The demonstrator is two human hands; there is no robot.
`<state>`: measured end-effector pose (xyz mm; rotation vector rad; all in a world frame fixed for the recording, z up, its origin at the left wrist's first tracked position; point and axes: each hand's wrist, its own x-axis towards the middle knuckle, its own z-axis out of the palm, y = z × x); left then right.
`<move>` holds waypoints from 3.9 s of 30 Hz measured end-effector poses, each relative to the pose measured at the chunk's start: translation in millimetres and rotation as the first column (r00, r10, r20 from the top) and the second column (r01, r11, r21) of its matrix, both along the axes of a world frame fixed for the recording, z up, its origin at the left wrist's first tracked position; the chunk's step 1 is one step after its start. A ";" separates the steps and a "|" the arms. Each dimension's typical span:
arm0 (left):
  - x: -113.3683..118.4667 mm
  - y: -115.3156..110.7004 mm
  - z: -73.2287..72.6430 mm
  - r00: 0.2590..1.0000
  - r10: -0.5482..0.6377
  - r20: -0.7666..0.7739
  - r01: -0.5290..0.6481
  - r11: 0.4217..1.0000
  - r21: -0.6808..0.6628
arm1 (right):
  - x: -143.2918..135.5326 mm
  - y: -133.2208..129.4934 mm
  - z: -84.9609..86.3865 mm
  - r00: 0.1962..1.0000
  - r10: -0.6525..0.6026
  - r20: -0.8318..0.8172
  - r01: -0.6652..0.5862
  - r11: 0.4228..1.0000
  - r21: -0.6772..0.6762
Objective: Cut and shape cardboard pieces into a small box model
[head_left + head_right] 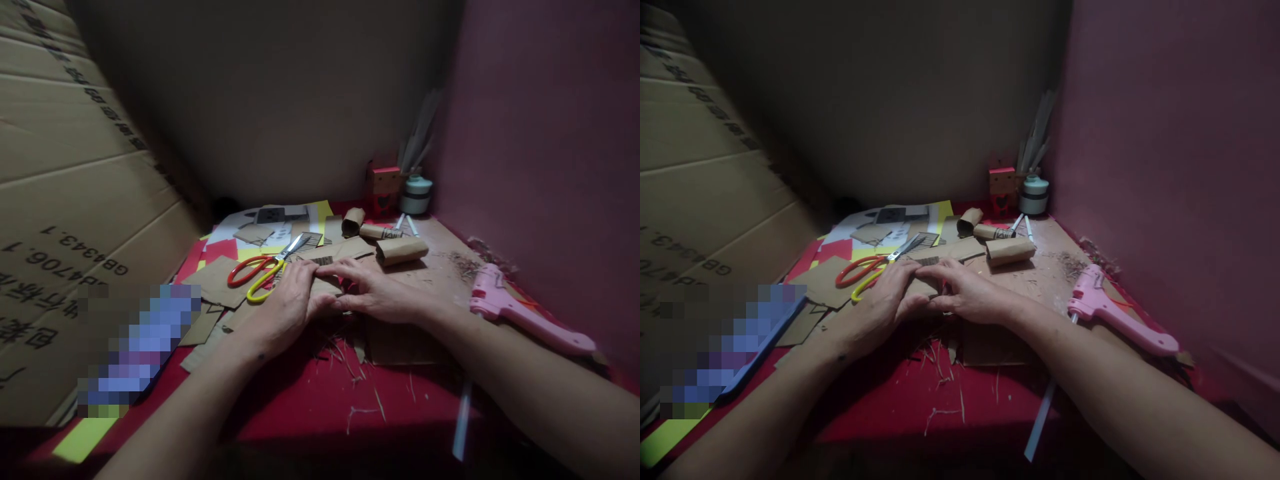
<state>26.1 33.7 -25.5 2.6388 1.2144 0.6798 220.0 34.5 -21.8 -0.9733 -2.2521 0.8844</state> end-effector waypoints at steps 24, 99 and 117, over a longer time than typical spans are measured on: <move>-19.4 6.7 -5.0 0.994 -0.104 0.024 0.106 0.987 -0.121 | -1.8 -0.4 -2.7 0.998 -0.058 -0.018 0.057 0.997 -0.056; -21.0 4.5 1.7 0.983 0.002 -0.182 -0.001 1.000 0.002 | 7.0 16.1 -6.6 0.991 0.042 -0.127 -0.047 0.998 -0.032; -20.8 3.5 -10.9 0.990 -0.080 0.116 0.101 0.977 -0.186 | -2.5 6.4 -22.8 0.980 -0.081 -0.180 0.110 0.981 0.160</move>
